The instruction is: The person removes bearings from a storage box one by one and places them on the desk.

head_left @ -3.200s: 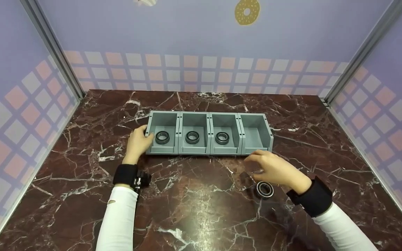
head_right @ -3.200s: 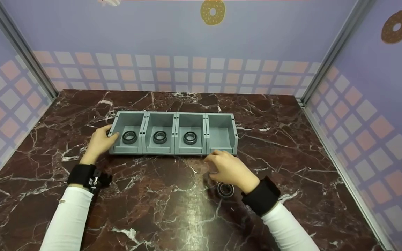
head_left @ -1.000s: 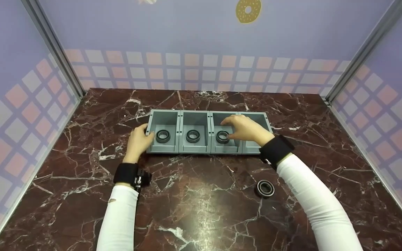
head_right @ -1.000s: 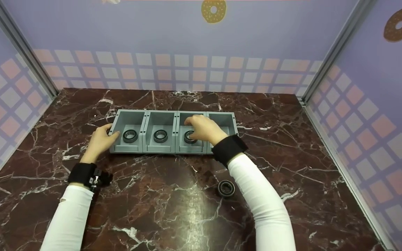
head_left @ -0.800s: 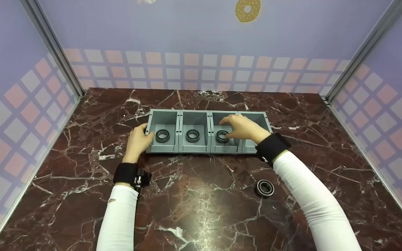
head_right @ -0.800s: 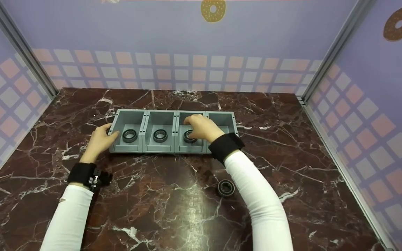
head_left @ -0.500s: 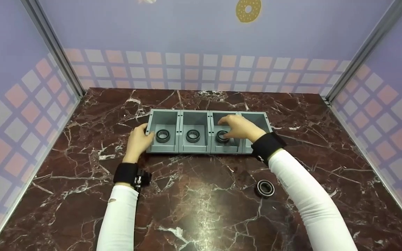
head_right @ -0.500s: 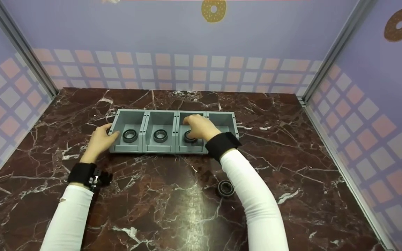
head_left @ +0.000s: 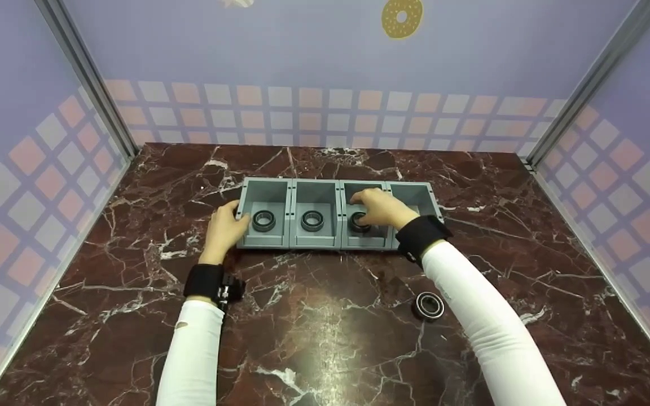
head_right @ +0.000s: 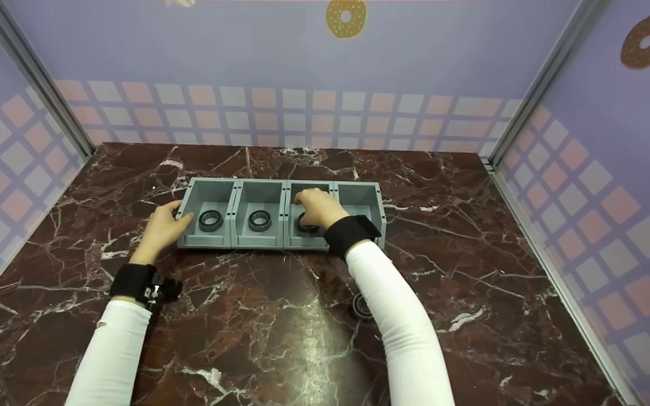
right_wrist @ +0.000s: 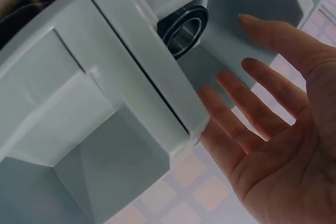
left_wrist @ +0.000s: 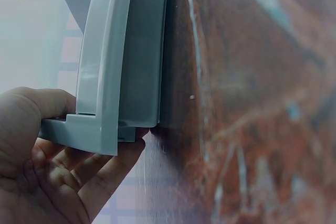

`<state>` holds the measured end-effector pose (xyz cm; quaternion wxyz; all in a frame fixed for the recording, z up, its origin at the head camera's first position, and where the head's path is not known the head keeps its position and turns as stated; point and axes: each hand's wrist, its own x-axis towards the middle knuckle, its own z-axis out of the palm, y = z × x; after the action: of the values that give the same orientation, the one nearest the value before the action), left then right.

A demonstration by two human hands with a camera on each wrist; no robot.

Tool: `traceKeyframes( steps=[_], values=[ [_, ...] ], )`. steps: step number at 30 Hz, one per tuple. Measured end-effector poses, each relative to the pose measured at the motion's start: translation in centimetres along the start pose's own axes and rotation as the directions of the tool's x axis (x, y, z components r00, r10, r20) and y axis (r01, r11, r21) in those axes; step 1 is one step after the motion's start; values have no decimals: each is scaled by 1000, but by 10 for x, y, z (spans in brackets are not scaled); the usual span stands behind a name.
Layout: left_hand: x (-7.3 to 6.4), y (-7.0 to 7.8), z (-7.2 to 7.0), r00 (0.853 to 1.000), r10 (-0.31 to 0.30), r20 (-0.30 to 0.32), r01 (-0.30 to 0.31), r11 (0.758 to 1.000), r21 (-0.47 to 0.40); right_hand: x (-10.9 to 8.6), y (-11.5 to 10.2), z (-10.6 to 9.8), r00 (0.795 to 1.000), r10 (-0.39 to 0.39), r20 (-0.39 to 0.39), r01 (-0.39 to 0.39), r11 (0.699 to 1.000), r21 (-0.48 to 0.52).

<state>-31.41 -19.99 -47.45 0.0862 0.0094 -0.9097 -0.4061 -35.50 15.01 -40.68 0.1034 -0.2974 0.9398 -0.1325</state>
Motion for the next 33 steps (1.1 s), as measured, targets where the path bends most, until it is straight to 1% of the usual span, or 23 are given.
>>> traceKeyframes(
  steps=[12, 15, 21, 29, 33],
  values=[
    [-1, -1, 0, 1000, 0, -4, 0, 1000, 5, 7, -1, 9, 999, 50, 15, -50, 999, -9],
    [-1, 0, 0, 1000, -4, -2, 4, 1000, 8, 8, -1, 11, 998, 54, 12, -53, 998, -28],
    [-2, 0, 1, 1000, 10, -11, -10, 1000, 4, 12, -1, 16, 999, 54, 6, -53, 996, -65],
    [-2, 1, 0, 1000, 25, -13, -25, 1000, -12, 15, 0, 22, 997, 72, 19, -70, 994, -78],
    [0, 0, 0, 1000, 19, -18, -19, 1000, -16, 16, 0, 24, 996, 86, 19, -84, 993, -80]
  ],
)
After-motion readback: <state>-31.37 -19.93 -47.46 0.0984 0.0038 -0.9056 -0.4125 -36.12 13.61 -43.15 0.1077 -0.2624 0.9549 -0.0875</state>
